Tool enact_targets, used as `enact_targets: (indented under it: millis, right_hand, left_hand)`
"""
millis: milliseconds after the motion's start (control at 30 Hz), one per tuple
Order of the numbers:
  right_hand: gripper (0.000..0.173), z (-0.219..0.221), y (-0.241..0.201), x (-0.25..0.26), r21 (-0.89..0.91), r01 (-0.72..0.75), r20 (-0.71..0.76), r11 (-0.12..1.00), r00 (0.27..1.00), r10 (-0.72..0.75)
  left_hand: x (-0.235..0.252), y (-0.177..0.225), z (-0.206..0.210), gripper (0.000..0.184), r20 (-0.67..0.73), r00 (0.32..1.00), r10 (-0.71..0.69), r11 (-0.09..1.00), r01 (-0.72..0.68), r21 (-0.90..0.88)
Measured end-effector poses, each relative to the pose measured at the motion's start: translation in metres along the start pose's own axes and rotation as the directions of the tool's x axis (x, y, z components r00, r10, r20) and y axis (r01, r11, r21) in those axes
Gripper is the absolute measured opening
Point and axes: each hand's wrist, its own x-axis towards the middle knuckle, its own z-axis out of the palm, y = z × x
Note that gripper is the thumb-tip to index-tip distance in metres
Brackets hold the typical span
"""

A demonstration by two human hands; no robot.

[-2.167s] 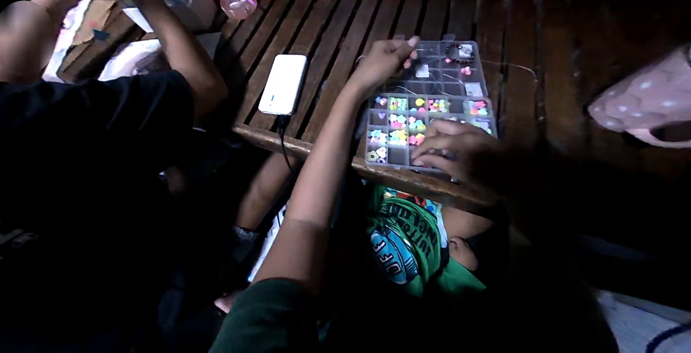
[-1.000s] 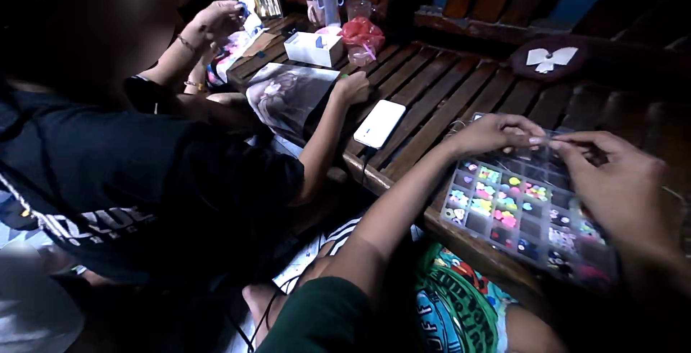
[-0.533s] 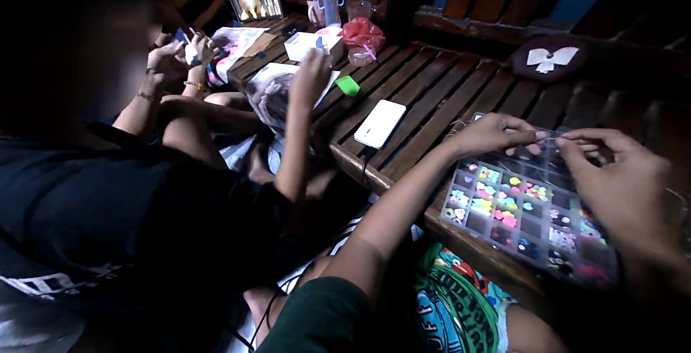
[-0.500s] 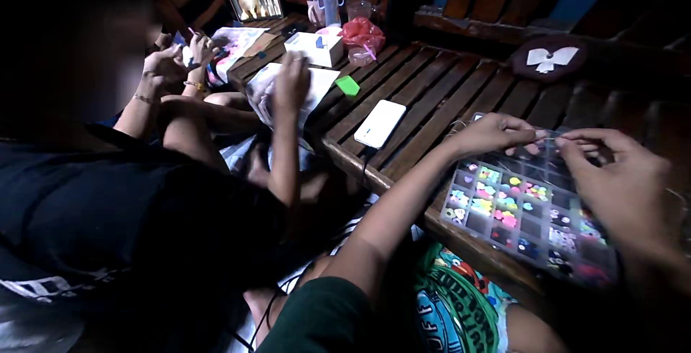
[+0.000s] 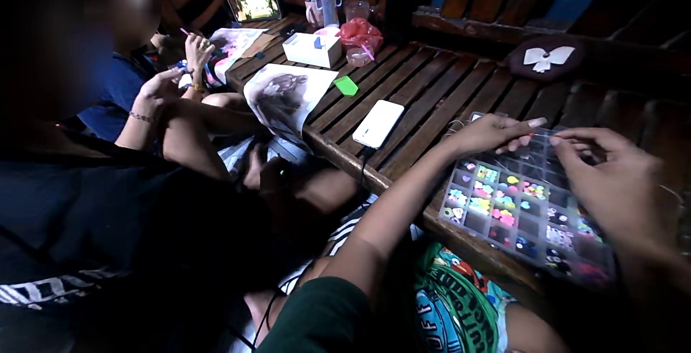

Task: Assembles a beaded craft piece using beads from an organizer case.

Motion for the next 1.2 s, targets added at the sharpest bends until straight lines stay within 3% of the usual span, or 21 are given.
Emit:
enact_targets:
  millis: [167,433,733,867,1200]
  right_hand:
    - [0.03,-0.001,0.0,0.0,-0.004,0.005,-0.01,1.0,1.0,-0.005]
    - [0.027,-0.004,-0.006,-0.002,-0.014,0.006,-0.003,1.0,1.0,-0.006]
    - [0.022,-0.008,-0.009,0.004,0.002,-0.033,0.016,0.999,0.999,0.033]
    - [0.022,-0.009,-0.004,0.007,-0.009,-0.027,0.012,1.0,1.0,0.027]
    - [0.025,-0.025,0.007,0.014,-0.021,-0.145,-0.116,0.989,0.983,0.142]
  left_hand:
    - [-0.003,0.001,0.001,0.016,0.018,0.999,0.041,0.999,-0.04,-0.018]
    - [0.002,-0.001,0.0,0.024,0.005,0.999,0.034,0.999,-0.034,-0.009]
    - [0.0,-0.006,-0.002,0.012,0.048,0.998,0.038,0.998,-0.04,0.04]
    - [0.002,-0.009,-0.007,0.016,0.041,0.998,0.037,0.999,-0.038,0.038]
    - [0.002,-0.013,-0.012,0.014,-0.039,0.999,0.037,0.997,-0.034,0.071]
